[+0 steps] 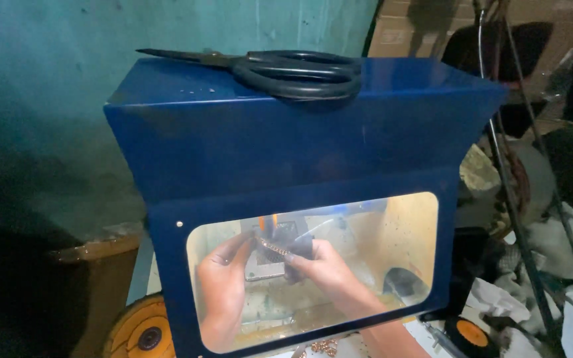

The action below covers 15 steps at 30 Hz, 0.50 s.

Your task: Polishing a metal jewelry chain using a stationary bench polisher and a handheld rotary tool inside a workshop.

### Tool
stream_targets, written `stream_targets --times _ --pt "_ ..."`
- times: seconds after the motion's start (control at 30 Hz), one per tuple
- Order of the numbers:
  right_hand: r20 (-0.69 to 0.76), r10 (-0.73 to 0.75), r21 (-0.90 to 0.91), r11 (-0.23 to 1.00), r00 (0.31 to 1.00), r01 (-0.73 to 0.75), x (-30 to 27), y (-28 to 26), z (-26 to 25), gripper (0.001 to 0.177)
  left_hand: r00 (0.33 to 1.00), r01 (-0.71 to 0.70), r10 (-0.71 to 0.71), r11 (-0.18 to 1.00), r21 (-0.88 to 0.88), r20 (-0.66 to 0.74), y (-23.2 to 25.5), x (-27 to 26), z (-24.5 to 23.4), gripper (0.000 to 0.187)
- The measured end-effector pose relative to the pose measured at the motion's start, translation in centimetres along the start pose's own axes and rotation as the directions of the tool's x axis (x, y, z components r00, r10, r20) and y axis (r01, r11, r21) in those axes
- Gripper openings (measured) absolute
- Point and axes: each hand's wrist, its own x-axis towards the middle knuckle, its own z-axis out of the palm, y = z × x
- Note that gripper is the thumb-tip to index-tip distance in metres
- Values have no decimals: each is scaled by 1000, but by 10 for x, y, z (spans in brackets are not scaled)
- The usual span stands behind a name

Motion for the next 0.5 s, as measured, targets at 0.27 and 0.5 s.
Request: stream_targets --times 0.27,0.5 --pt "-57 80 -547 831 995 -98 -26 -31 7 17 959 -282 266 933 225 101 -39 32 -2 31" --pt "24 88 -379 923 996 -73 -38 -51 31 27 912 -409 392 886 220 118 -37 30 -7 34"
